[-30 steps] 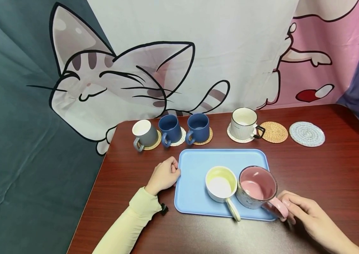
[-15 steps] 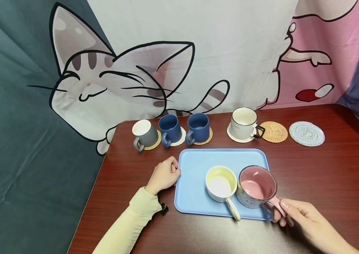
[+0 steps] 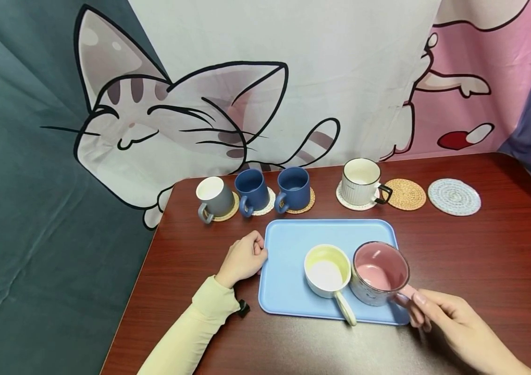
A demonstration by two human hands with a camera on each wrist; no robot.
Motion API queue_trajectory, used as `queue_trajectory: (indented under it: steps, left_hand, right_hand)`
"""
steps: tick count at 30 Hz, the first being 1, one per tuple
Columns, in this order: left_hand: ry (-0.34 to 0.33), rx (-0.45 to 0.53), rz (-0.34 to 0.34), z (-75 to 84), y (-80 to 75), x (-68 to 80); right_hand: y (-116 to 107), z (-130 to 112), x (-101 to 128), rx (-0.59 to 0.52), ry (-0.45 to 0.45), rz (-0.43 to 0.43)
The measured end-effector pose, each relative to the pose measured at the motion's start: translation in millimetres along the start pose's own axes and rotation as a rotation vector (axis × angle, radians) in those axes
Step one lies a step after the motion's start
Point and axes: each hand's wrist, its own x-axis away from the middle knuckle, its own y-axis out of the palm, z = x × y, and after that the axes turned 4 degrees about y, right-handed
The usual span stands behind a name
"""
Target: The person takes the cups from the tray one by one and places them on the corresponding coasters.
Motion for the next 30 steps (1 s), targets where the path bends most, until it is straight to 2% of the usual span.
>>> queue_trajectory:
  steps: [8,18,27,30]
  left_hand:
    - [0.010,0.001,0.004,0.4,0.2,0.3]
    - [0.006,0.009,-0.002,2.5,-0.4,1.0]
    - [0.005,0.018,-0.007,3.0,-1.4,2.0]
    - [0.006,0.023,-0.010,3.2,-1.7,2.0]
  right_hand:
    - [-2.9,-0.1,-4.6,-0.062,-0.024,0.002]
    - [-8.2,-5.9,-10.5,-0.091,0.027,0.032]
    - [-23.8,5.4,-21.6,-0.214,-0.077,0.052]
    - [-32.1,10.3,-26.3,-0.295,-0.116,0.053]
